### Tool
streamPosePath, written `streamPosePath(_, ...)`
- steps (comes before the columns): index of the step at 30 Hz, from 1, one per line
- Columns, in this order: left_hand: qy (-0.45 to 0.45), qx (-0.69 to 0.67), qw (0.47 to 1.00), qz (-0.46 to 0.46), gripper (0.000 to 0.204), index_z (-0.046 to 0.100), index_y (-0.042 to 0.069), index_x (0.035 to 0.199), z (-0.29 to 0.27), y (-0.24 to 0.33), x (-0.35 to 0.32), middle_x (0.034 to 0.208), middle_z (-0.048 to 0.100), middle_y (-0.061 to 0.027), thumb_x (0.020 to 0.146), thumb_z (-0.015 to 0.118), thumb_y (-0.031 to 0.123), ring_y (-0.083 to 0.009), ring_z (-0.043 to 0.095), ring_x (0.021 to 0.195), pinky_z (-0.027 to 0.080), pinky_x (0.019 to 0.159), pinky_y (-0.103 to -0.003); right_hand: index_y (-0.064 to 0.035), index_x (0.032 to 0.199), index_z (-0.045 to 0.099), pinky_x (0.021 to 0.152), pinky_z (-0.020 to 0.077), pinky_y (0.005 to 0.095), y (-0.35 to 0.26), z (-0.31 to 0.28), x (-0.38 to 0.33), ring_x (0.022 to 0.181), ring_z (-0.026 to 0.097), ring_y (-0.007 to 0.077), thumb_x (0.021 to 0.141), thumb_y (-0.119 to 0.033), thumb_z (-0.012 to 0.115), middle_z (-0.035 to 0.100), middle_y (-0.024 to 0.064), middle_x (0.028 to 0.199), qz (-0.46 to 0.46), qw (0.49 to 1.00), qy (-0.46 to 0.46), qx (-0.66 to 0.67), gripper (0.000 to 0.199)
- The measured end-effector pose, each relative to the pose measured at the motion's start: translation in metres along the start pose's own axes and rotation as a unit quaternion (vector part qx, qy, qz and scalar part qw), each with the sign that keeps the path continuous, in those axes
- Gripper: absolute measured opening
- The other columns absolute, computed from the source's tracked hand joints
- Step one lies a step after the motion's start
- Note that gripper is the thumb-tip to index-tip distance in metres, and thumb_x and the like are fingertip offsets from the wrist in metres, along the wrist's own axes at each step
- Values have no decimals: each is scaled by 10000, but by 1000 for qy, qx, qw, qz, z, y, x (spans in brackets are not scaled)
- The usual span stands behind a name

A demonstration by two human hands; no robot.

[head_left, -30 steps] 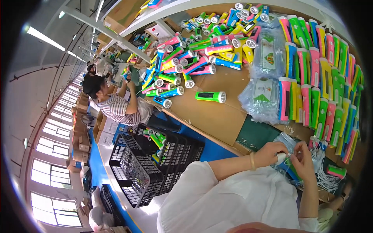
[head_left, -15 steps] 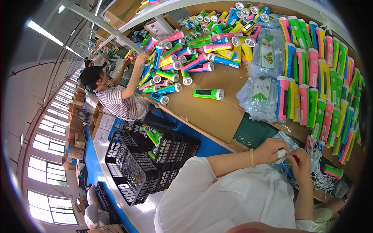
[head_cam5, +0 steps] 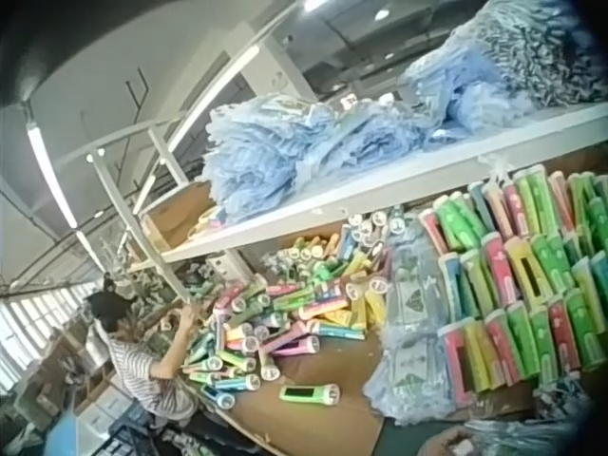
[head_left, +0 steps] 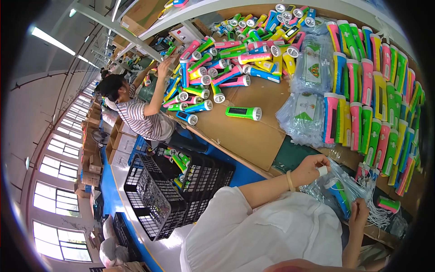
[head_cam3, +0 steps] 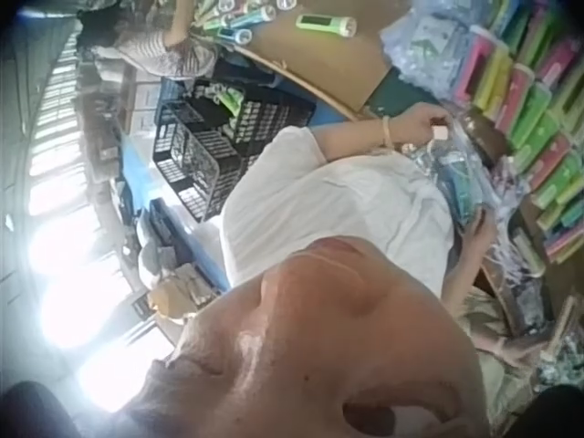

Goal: Packaging flashlights and charging cables into individual plastic bags at an assembly line station.

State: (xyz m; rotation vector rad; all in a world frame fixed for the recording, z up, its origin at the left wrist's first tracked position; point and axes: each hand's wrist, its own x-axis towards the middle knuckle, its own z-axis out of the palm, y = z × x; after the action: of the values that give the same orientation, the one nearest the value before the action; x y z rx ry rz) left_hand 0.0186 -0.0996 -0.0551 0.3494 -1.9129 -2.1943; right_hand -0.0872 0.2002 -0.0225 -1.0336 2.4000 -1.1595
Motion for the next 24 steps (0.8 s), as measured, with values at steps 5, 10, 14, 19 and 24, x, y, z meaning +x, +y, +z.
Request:
streamPosePath(5,-102,-82,990,-42,352,557,20,1293,11,-4,13,1152,631,-32,957,659,53,-89,585,1027,484,921,-266,-16,945,513,551,326,310,3,-11,6,598,399,165,1013,-91,523,448,91,706,-47,996,75,-3,102)
streamPosePath(10,-185,-87,979,-6,514,454,32,1413,48,-16,12,1161,630,-55,950,676,58,-107,587,1040,490,921,-273,-11,947,491,584,315,289,-1,-10,15,655,373,136,1012,-75,509,415,69,747,-28,992,100,74,93)
streamPosePath(14,-206,-107,972,-44,438,504,21,1348,63,-30,10,1054,652,-40,945,673,46,-103,613,969,509,867,-268,-19,967,492,595,337,278,-5,-5,22,674,397,117,1006,-54,522,441,37,772,-25,998,44,48,61)
streamPosePath(19,-221,14,972,-79,348,562,11,1248,62,-29,5,959,658,-35,937,693,97,-106,620,901,516,818,-283,-19,984,498,608,348,257,-3,9,23,685,403,93,984,-36,563,439,30,772,40,988,31,144,68)
streamPosePath(24,-225,46,972,-42,298,571,12,1178,61,-23,2,949,654,-47,933,698,126,-120,606,854,512,766,-301,-15,977,505,603,344,262,-1,21,23,688,397,110,946,-6,609,425,32,774,41,994,4,99,109)
